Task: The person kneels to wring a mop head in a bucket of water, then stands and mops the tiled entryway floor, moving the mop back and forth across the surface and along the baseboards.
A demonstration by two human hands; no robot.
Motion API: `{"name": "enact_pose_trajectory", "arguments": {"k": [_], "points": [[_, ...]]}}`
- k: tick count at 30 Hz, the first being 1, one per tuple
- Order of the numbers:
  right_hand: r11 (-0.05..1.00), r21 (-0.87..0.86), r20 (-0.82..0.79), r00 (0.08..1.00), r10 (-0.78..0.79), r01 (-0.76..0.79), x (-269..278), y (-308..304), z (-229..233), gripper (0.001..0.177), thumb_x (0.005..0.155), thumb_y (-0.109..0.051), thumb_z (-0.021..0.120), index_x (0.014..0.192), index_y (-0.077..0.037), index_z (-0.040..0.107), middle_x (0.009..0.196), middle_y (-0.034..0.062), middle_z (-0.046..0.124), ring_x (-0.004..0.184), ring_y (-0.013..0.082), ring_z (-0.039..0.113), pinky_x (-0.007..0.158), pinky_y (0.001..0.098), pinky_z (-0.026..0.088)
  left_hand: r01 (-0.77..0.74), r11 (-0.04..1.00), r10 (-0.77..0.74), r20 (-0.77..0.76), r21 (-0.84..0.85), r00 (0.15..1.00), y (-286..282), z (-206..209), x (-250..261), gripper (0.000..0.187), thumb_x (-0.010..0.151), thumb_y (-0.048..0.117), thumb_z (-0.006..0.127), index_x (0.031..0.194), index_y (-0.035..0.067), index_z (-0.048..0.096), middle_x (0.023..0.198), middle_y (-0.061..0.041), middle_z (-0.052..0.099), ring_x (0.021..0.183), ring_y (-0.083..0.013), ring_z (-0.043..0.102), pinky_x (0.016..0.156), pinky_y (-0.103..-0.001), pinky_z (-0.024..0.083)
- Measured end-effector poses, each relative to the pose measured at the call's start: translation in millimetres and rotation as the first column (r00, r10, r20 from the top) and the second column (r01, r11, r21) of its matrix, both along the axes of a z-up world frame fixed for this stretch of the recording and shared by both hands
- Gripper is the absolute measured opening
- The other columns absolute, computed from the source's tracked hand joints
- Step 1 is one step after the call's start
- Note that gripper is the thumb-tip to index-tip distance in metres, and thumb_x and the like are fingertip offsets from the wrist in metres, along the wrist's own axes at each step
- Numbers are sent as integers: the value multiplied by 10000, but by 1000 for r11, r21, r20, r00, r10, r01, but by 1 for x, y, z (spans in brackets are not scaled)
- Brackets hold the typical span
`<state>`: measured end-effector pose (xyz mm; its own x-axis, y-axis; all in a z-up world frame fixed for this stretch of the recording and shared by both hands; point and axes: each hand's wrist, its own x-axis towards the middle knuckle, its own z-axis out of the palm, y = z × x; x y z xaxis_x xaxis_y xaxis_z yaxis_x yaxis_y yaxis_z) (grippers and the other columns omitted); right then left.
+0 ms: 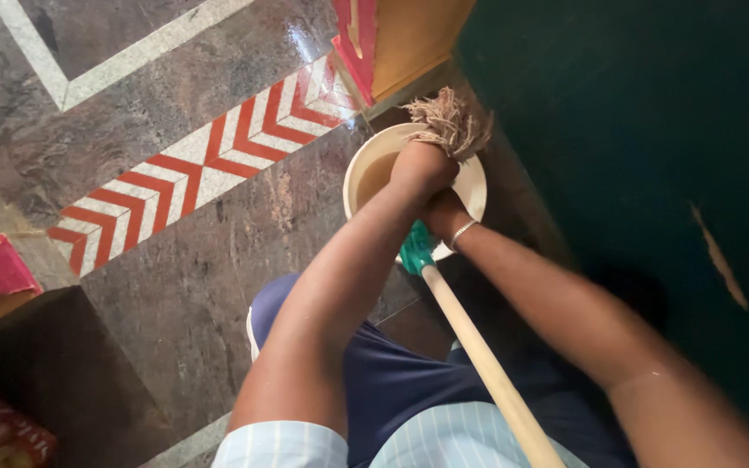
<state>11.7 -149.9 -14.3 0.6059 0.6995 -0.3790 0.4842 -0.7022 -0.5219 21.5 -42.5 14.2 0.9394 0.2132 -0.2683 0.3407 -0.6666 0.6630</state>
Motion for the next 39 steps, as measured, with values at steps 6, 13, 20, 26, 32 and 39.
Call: {"name": "enact_pose_trajectory", "arguments": {"k": [6, 13, 20, 26, 32, 39], "points": [[976, 27, 331, 924, 193, -214, 1, -5, -15, 440, 952, -367, 580, 1255, -54, 642, 1182, 231, 711, 1087, 375, 682, 919, 467, 520, -145, 983, 165, 198, -110, 966, -6, -6, -7, 385, 778, 222, 643, 1133, 107, 740, 1132, -175, 739, 1047, -371, 693, 903, -454, 548], [736, -104, -924, 209, -320, 669, -27, -35, 81, 488, 847, -376, 652, 1216, -59, 621, 1064, 218, 741, 968, 391, 728, 819, 554, 570, -285, 914, 290, -29, -288, 957, -1, -16, -13, 341, 843, 380, 710, 1004, 88, 782, 951, -128, 776, 885, -292, 743, 798, -408, 561], [612, -368, -910, -407, -81, 700, -27, -58, 86, 609, 834, -413, 694, 1239, 30, 593, 1076, 280, 706, 950, 418, 734, 869, 561, 609, -454, 266, 526, -267, -851, 808, -1, 20, -6, 489, 830, 380, 838, 1025, -59, 747, 907, -150, 739, 758, -279, 682, 678, -438, 549], [528, -20, -832, -308, 462, 849, -43, -91, 50, 608, 939, -421, 690, 1278, 74, 590, 1117, 290, 678, 953, 407, 713, 864, 529, 598, -197, -390, 131, -266, -899, 955, 37, 28, -40, 557, 959, 524, 709, 1254, 53, 704, 1180, -105, 747, 1101, -241, 705, 1012, -390, 589], [513, 1, -712, -360, 603, 859, -50, -86, 60, 580, 928, -412, 693, 1241, 69, 611, 1095, 264, 693, 941, 382, 714, 854, 518, 593, 303, -675, 411, -3, -672, 911, -70, 31, -85, 794, 901, 647, 649, 1427, 54, 598, 1436, -179, 583, 1281, -355, 586, 1088, -494, 497], [561, 41, -746, -348, 568, 827, -50, -94, 69, 547, 916, -401, 696, 1199, 63, 635, 1068, 235, 712, 926, 354, 714, 842, 504, 586, 380, -725, 386, 118, -574, 915, -75, 47, -62, 839, 942, 562, 702, 1584, 120, 392, 1690, -225, 298, 1522, -432, 363, 1140, -695, 396]]}}
